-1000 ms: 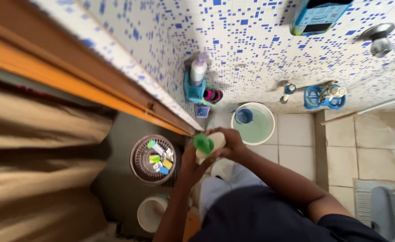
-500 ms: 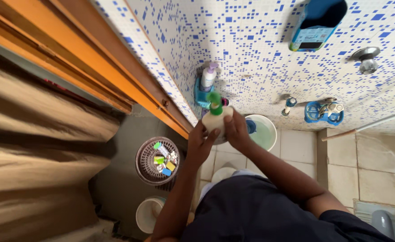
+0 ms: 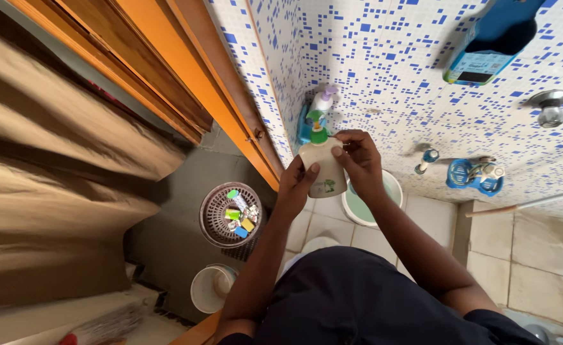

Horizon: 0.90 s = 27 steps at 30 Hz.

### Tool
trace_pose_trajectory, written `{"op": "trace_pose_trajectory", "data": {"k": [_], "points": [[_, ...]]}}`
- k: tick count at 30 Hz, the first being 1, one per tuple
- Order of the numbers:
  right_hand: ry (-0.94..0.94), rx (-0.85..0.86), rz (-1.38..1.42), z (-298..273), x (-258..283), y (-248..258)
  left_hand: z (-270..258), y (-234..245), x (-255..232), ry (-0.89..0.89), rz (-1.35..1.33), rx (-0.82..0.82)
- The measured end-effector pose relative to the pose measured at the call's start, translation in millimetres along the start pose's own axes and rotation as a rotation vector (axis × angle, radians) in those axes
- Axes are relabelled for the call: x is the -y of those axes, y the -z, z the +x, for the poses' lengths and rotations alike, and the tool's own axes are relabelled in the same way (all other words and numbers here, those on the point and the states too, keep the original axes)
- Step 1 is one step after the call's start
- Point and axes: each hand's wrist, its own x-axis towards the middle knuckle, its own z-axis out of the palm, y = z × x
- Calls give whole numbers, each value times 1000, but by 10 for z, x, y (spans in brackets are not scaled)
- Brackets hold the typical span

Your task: The person sits on the bathroom floor and handles two pump bottles. They first place a white bottle with a purple pump into a wall-mounted caddy. Then they pick up a white bottle with a green pump, open it, and place it into a blue wall-mounted holder.

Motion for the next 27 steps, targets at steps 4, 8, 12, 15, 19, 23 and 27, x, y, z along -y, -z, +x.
{"op": "trace_pose_trajectory", "data": {"k": [4, 8, 12, 15, 19, 23, 27], "points": [[50, -43, 62, -54, -152, 35, -57, 105, -2, 23, 14, 39], [-28, -38, 45, -43, -199, 149, -143, 219, 56, 119, 70, 105], [-311, 9, 95, -25, -36, 104, -196, 225, 137, 154, -106, 205], [-395, 96, 96, -33, 62, 140, -173, 157, 232, 211, -201, 204], [-352, 90, 17, -95, 128, 299, -81, 76, 312, 139, -60, 249], [-363, -79, -220, -119, 217, 441, 168, -164, 331, 140, 198, 213], [-72, -182, -684, -124, 362, 578, 479, -526, 327, -110, 342, 167]]}}
